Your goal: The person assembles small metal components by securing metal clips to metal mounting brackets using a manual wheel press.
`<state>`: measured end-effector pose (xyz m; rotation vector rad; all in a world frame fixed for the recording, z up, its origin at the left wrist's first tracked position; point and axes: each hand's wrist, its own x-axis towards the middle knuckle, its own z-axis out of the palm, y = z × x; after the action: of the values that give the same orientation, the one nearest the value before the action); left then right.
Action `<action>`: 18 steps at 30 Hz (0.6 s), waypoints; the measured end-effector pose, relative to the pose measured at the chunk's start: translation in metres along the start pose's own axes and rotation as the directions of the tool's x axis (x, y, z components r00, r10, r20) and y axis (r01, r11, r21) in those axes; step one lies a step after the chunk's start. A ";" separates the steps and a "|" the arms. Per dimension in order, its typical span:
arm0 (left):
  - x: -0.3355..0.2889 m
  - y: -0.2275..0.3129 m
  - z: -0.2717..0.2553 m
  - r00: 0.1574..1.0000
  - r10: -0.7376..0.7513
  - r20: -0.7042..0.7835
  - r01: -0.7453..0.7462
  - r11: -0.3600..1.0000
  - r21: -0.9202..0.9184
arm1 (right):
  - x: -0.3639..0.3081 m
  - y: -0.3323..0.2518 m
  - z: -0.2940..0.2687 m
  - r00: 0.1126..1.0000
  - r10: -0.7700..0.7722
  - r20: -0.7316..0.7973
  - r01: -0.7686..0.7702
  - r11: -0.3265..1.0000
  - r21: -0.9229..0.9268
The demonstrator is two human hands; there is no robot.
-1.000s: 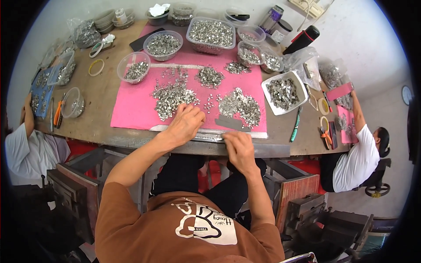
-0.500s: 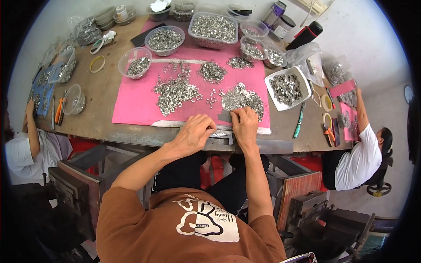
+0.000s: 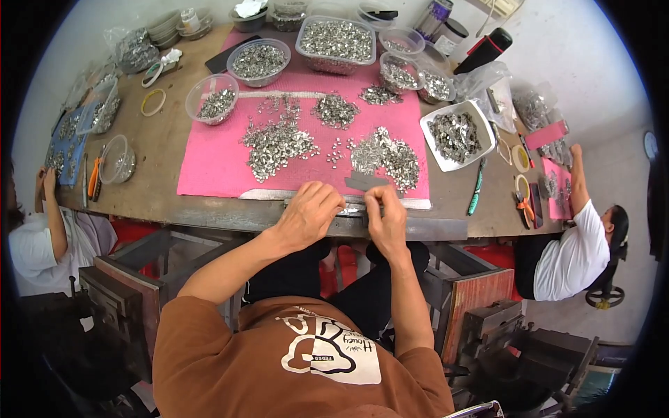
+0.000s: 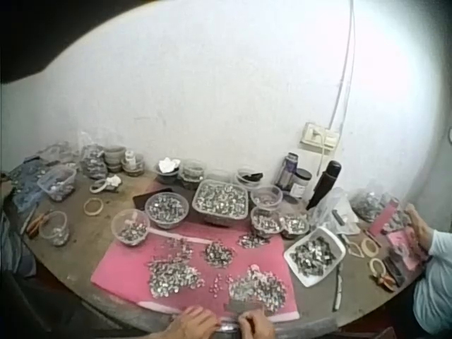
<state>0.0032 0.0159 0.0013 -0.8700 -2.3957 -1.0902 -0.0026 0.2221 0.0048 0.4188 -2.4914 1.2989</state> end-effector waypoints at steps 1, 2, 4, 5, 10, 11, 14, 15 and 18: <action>0.000 0.002 0.000 0.999 0.032 -0.028 -0.030 0.998 0.050 | -0.005 -0.004 0.002 0.998 -0.044 0.039 0.042 0.998 0.045; 0.000 0.004 0.001 0.996 0.068 -0.053 -0.062 0.993 0.097 | -0.009 -0.007 0.003 0.993 -0.087 0.073 0.080 0.993 0.089; 0.000 0.008 -0.001 0.996 0.071 -0.054 -0.065 0.992 0.105 | -0.013 -0.009 0.005 0.990 -0.120 0.068 0.114 0.989 0.089; -0.001 0.009 -0.002 0.996 0.074 -0.057 -0.066 0.991 0.117 | -0.013 -0.010 0.005 0.989 -0.137 0.061 0.133 0.988 0.077; -0.004 0.011 0.000 0.997 -0.017 -0.077 0.024 0.995 0.097 | -0.012 -0.010 0.007 0.984 -0.169 0.062 0.166 0.985 0.047; -0.005 0.012 0.001 0.995 -0.064 -0.080 0.071 0.994 0.088 | -0.012 -0.009 0.008 0.982 -0.177 0.062 0.175 0.984 0.040; -0.006 0.014 0.000 0.992 -0.103 -0.078 0.106 0.994 0.032 | -0.012 -0.006 0.011 0.979 -0.193 0.063 0.192 0.981 0.027; -0.007 0.013 0.000 0.992 -0.104 -0.078 0.107 0.994 0.032 | -0.012 -0.005 0.011 0.977 -0.202 0.062 0.201 0.979 0.021; -0.009 0.012 -0.002 0.991 -0.125 -0.057 0.123 0.992 -0.037 | -0.011 -0.007 0.009 0.978 -0.192 0.079 0.193 0.981 -0.003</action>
<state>0.0175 0.0172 0.0041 -0.6972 -2.4165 -1.1878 0.0089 0.2125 0.0009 0.7030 -2.4480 1.2140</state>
